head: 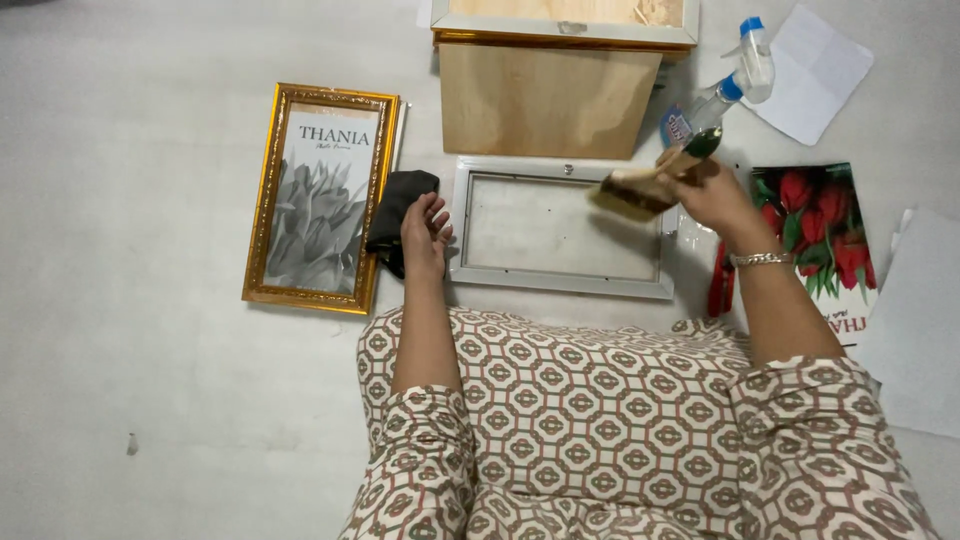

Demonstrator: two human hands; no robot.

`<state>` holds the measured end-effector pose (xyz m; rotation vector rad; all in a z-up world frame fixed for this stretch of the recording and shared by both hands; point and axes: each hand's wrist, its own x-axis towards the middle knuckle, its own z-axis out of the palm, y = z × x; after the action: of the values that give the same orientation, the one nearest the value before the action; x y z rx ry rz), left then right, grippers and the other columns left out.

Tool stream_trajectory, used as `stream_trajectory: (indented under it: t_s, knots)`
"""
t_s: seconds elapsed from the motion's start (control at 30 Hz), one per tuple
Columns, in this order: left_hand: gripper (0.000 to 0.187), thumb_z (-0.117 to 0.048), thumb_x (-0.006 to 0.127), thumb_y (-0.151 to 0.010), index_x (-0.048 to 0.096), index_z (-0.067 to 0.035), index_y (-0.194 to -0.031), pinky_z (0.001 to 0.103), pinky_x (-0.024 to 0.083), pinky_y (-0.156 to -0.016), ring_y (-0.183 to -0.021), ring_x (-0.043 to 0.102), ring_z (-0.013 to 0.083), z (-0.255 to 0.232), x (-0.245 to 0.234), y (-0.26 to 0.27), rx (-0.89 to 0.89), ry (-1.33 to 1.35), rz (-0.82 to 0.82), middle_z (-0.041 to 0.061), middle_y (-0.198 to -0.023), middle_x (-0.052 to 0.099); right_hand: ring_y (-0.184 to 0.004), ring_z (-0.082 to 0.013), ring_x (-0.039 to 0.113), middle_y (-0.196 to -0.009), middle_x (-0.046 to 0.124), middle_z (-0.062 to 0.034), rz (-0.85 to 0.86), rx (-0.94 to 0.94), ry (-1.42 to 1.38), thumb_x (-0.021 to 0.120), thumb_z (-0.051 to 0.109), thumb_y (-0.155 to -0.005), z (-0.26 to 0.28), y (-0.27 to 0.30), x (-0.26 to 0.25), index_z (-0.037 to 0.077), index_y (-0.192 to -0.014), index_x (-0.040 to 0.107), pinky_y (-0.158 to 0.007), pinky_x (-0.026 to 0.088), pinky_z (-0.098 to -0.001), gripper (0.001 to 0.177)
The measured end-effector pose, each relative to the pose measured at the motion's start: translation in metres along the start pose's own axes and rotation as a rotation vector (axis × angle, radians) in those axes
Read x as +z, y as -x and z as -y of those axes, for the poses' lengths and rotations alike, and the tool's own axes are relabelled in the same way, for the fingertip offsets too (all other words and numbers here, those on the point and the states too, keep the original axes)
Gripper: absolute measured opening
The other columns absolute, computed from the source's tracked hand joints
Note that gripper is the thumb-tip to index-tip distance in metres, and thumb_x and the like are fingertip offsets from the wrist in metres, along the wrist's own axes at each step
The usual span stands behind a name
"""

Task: Disassembling a picture frame, applying a liquid to the interior with a brush, and reassembling the components.

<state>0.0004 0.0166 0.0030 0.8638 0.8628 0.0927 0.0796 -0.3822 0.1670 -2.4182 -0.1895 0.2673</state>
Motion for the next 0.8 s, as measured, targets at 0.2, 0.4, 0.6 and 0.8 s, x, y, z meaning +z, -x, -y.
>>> stream_trajectory:
  t_s: [0.2,0.4,0.6,0.8]
  knots:
    - [0.035,-0.042,0.065,-0.092,0.071,-0.016,-0.115,0.026,0.058,-0.067,-0.082,0.064,0.0153,0.001,0.001,-0.001,-0.014,-0.005,0.003,0.001,-0.103,0.070,-0.100,-0.0457,0.067,-0.108,0.073,-0.0355,0.470,0.122,-0.128,0.069,0.009,-0.090,-0.006,0.017,-0.004,-0.014,-0.107,0.070,-0.092,0.051,-0.0568,0.029]
    - [0.036,-0.043,0.066,-0.092,0.071,-0.016,-0.115,0.027,0.059,-0.067,-0.083,0.065,0.0163,0.002,-0.001,-0.002,-0.001,-0.005,0.005,0.002,-0.103,0.070,-0.098,-0.0368,0.071,-0.097,0.073,-0.0153,-0.087,0.049,0.108,0.075,0.022,-0.096,-0.018,-0.011,-0.004,0.007,-0.111,0.072,-0.082,0.056,-0.0457,0.022]
    - [0.036,-0.042,0.066,-0.093,0.070,-0.015,-0.116,0.026,0.058,-0.067,-0.083,0.065,0.0151,-0.005,0.003,0.008,-0.002,-0.018,0.013,0.002,-0.103,0.070,-0.092,-0.0348,0.067,-0.096,0.073,-0.0205,0.277,-0.165,-0.292,0.071,0.003,-0.093,0.004,0.003,-0.008,-0.003,-0.092,0.070,-0.091,0.053,-0.0485,0.006]
    - [0.037,-0.042,0.065,-0.093,0.070,-0.014,-0.117,0.026,0.059,-0.067,-0.084,0.064,0.0165,-0.006,0.005,0.008,-0.009,-0.022,0.003,0.003,-0.104,0.070,-0.081,-0.0372,0.071,-0.083,0.075,-0.0225,0.345,-0.019,-0.031,0.074,0.025,-0.093,-0.003,-0.010,0.015,0.000,-0.085,0.076,-0.077,0.052,-0.0492,0.027]
